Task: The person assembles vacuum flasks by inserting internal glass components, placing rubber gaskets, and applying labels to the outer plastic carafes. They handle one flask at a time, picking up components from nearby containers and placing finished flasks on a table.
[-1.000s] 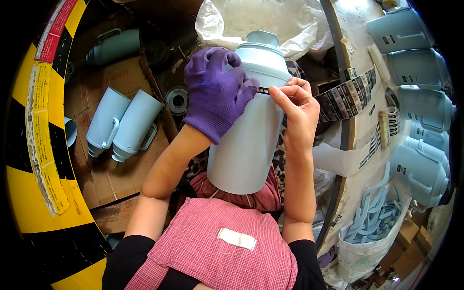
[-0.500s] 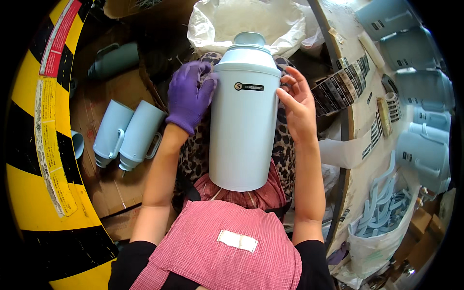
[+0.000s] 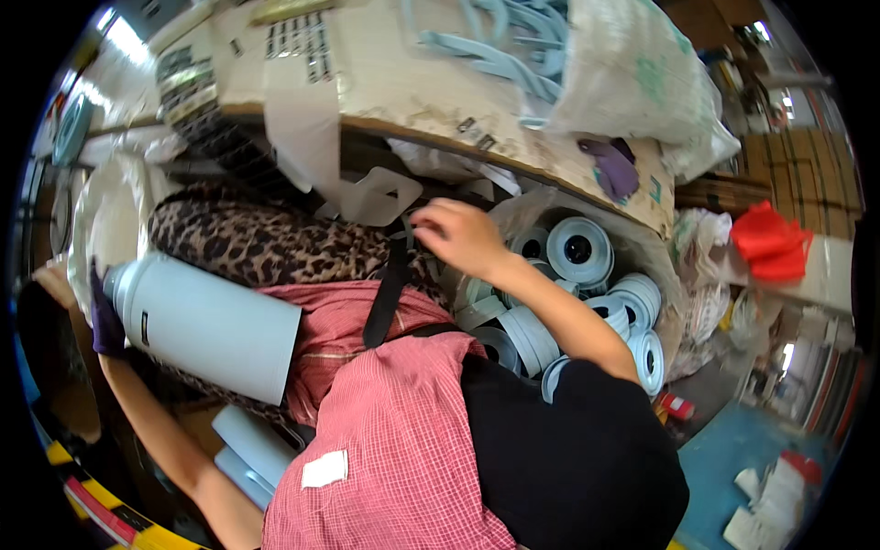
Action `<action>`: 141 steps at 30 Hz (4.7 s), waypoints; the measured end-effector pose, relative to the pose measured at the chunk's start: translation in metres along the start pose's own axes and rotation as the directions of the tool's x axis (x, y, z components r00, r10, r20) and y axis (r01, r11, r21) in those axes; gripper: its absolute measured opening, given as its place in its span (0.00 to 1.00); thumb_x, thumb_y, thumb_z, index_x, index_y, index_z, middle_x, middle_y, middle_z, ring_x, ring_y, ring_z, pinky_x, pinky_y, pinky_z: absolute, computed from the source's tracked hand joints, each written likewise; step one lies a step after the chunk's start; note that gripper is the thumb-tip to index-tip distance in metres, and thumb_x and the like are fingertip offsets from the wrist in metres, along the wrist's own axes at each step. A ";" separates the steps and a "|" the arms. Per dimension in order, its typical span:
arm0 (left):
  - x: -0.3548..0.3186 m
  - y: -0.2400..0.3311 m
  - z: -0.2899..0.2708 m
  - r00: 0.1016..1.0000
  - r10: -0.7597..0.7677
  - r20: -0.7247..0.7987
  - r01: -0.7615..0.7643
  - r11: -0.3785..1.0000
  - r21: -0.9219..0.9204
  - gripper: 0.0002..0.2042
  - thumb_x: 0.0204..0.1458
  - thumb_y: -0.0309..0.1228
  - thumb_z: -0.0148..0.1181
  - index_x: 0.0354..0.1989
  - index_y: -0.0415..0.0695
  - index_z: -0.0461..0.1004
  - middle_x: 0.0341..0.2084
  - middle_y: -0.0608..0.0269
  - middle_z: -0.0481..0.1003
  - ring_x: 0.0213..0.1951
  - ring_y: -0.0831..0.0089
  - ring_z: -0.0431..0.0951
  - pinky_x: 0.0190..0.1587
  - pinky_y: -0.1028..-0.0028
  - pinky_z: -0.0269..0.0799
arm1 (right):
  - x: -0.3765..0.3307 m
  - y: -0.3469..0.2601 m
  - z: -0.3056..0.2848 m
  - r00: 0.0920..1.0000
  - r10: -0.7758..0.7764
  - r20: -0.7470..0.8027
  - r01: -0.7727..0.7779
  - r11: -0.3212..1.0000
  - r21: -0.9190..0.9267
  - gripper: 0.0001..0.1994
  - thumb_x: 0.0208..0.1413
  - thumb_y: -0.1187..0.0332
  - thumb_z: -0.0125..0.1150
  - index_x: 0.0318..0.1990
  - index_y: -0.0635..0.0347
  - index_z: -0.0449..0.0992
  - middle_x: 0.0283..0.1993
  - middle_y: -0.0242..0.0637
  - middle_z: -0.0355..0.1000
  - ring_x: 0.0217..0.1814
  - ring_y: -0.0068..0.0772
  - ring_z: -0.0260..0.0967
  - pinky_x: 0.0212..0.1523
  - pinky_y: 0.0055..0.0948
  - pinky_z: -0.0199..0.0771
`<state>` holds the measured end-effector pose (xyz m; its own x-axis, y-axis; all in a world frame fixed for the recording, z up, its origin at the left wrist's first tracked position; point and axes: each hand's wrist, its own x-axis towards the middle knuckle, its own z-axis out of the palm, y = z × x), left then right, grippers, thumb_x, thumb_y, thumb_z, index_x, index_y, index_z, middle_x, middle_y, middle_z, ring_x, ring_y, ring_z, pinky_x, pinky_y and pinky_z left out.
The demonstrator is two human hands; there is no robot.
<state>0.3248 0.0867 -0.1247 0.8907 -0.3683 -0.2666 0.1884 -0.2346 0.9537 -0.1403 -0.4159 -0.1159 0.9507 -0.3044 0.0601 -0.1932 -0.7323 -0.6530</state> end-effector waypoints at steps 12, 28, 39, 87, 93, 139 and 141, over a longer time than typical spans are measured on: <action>-0.003 0.067 -0.055 0.876 0.278 0.395 -0.471 0.675 0.569 0.21 0.66 0.33 0.51 0.63 0.32 0.67 0.58 0.48 0.72 0.59 0.61 0.73 0.63 0.64 0.66 | -0.224 0.177 -0.135 0.522 0.753 -0.399 -0.809 0.289 -0.512 0.27 0.48 0.64 0.69 0.56 0.66 0.76 0.55 0.63 0.72 0.56 0.65 0.71 0.59 0.49 0.71; -0.184 -0.079 0.076 0.899 0.278 -0.339 -0.310 0.950 -0.043 0.25 0.65 0.34 0.54 0.67 0.35 0.63 0.61 0.50 0.72 0.60 0.63 0.73 0.62 0.65 0.69 | 0.094 -0.099 -0.094 0.905 0.170 -0.390 0.155 0.721 0.675 0.27 0.74 0.49 0.44 0.60 0.69 0.72 0.52 0.39 0.76 0.53 0.30 0.74 0.52 0.31 0.76; -0.191 -0.047 0.181 0.875 0.443 -0.195 -0.368 0.870 0.327 0.20 0.65 0.33 0.52 0.61 0.36 0.69 0.54 0.51 0.75 0.56 0.58 0.75 0.62 0.65 0.70 | 0.092 -0.146 -0.062 0.474 -0.782 -0.404 0.847 0.530 -0.032 0.25 0.64 0.40 0.54 0.56 0.48 0.78 0.53 0.42 0.61 0.51 0.45 0.70 0.53 0.50 0.79; -0.227 -0.020 0.101 0.782 0.209 -0.587 -0.359 0.921 -0.151 0.18 0.71 0.37 0.42 0.53 0.35 0.73 0.47 0.55 0.77 0.48 0.67 0.78 0.55 0.71 0.72 | 0.220 -0.126 0.042 0.871 -0.461 -0.173 0.378 0.402 0.834 0.48 0.62 0.25 0.21 0.76 0.52 0.55 0.82 0.42 0.44 0.85 0.44 0.33 0.78 0.56 0.28; -0.226 0.015 0.108 0.771 0.356 -0.529 -0.426 0.904 -0.012 0.22 0.73 0.40 0.37 0.57 0.33 0.69 0.50 0.53 0.77 0.53 0.66 0.76 0.61 0.65 0.70 | 0.218 -0.120 0.036 0.909 -0.380 -0.172 0.310 0.342 0.887 0.49 0.62 0.25 0.18 0.76 0.52 0.56 0.81 0.44 0.47 0.84 0.47 0.37 0.77 0.54 0.34; -0.329 0.133 0.194 0.583 0.808 -0.082 -0.565 0.476 0.675 0.39 0.38 0.49 0.82 0.52 0.57 0.58 0.50 0.52 0.73 0.53 0.50 0.76 0.71 0.43 0.53 | 0.226 -0.199 -0.005 0.743 -0.204 -0.638 0.661 0.372 0.652 0.35 0.68 0.71 0.53 0.77 0.47 0.44 0.30 0.33 0.67 0.20 0.17 0.57 0.18 0.19 0.59; -0.331 0.136 0.201 0.589 0.805 -0.067 -0.538 0.453 0.711 0.38 0.40 0.49 0.80 0.52 0.57 0.57 0.49 0.53 0.73 0.53 0.51 0.76 0.74 0.42 0.45 | 0.189 -0.248 0.051 0.864 -0.299 -0.406 0.452 0.102 0.886 0.37 0.70 0.66 0.53 0.79 0.46 0.38 0.23 0.29 0.61 0.14 0.18 0.55 0.12 0.21 0.59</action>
<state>-0.0272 -0.0048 0.0654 0.7043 -0.3455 0.6201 -0.6880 -0.5476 0.4763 0.0995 -0.2611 0.0188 0.7804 -0.2914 0.5533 0.6248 0.3282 -0.7084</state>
